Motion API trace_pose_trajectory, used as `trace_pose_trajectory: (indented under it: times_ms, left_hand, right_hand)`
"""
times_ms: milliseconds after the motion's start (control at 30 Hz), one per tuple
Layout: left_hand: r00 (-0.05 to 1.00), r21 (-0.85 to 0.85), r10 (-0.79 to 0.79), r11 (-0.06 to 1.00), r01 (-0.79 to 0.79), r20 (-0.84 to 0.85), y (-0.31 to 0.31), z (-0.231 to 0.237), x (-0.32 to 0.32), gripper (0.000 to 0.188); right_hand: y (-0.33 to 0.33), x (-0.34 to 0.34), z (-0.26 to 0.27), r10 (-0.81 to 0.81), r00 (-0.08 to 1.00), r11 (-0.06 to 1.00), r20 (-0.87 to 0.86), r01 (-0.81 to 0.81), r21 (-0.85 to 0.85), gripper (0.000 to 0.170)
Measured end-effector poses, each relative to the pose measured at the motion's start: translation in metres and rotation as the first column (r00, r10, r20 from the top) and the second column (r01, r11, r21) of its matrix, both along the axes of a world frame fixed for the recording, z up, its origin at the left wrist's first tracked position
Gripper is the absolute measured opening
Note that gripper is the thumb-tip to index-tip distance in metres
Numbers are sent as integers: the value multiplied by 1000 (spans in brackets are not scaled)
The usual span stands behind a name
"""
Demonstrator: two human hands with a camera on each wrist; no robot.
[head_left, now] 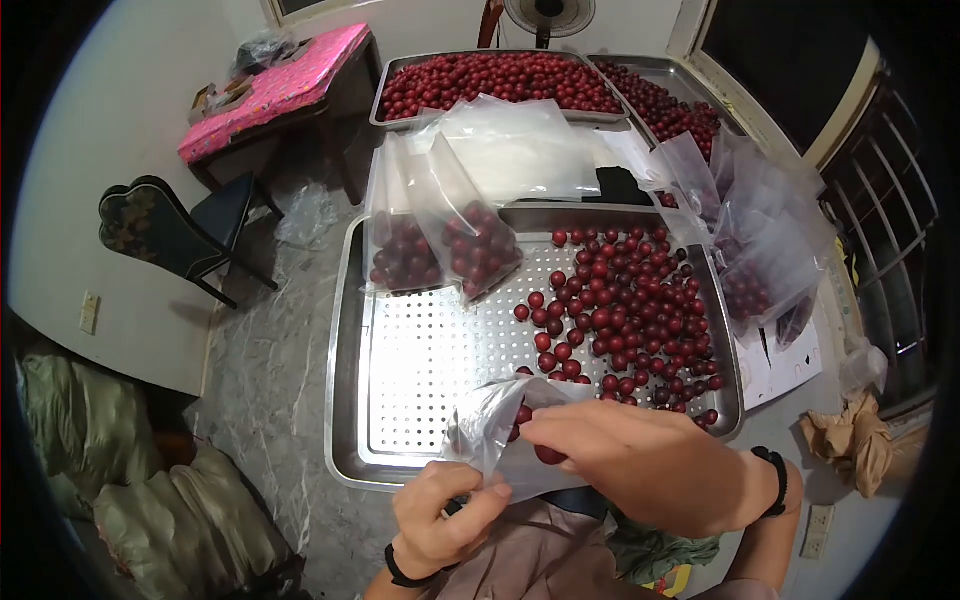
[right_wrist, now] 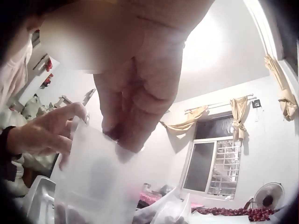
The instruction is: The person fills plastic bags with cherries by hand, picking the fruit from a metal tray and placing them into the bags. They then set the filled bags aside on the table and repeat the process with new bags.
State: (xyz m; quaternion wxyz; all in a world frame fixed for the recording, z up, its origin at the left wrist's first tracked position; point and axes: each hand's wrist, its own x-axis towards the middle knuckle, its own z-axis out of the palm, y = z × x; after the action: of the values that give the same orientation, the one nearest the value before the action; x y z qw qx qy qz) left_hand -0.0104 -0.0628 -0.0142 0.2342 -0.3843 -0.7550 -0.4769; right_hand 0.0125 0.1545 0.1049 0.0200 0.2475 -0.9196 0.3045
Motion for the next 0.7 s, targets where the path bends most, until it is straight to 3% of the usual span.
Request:
trace_pose_trajectory:
  times_ms: [67,167,300,367,400,467,533,633,700]
  left_hand:
    - [998,-11,-54,998,54,8,3,5,-1,35]
    - [990,-6,-139,990,139,-4,12,15,1,33]
    - [987,-18,-161,987,160,-9,26,12,11,31]
    - [982,-49,-188,981,188,-5,29,13,15,31]
    - [975,-85,-223,971,222,-2,30,13,16,32]
    - [961,-93,-275,957,275,7,34,7,16,36]
    - [965,-70,-241,969,235,-104,42,1,21,40]
    - [961,-89,-256,965,248,-103,46,-6,28,41]
    - [955,-107,-272,960,261,-115,47,-7,30,39]
  right_hand:
    - [-8,3,-1,-84,989,978,-124,105,179,43]
    - [-11,4,-1,-88,994,953,-68,104,285,36]
    - [0,0,-21,-4,996,958,93,-23,285,29]
    - [9,0,-39,73,949,992,307,-100,74,30]
    - [9,-1,-40,75,947,991,313,-105,80,30]
    - [9,-1,-41,-109,698,981,707,191,-37,35]
    - [12,4,-58,-109,651,966,751,247,-74,35]
    - [13,8,-75,-121,575,929,809,352,-112,39]
    - [10,10,-82,-142,426,823,893,552,-133,44]
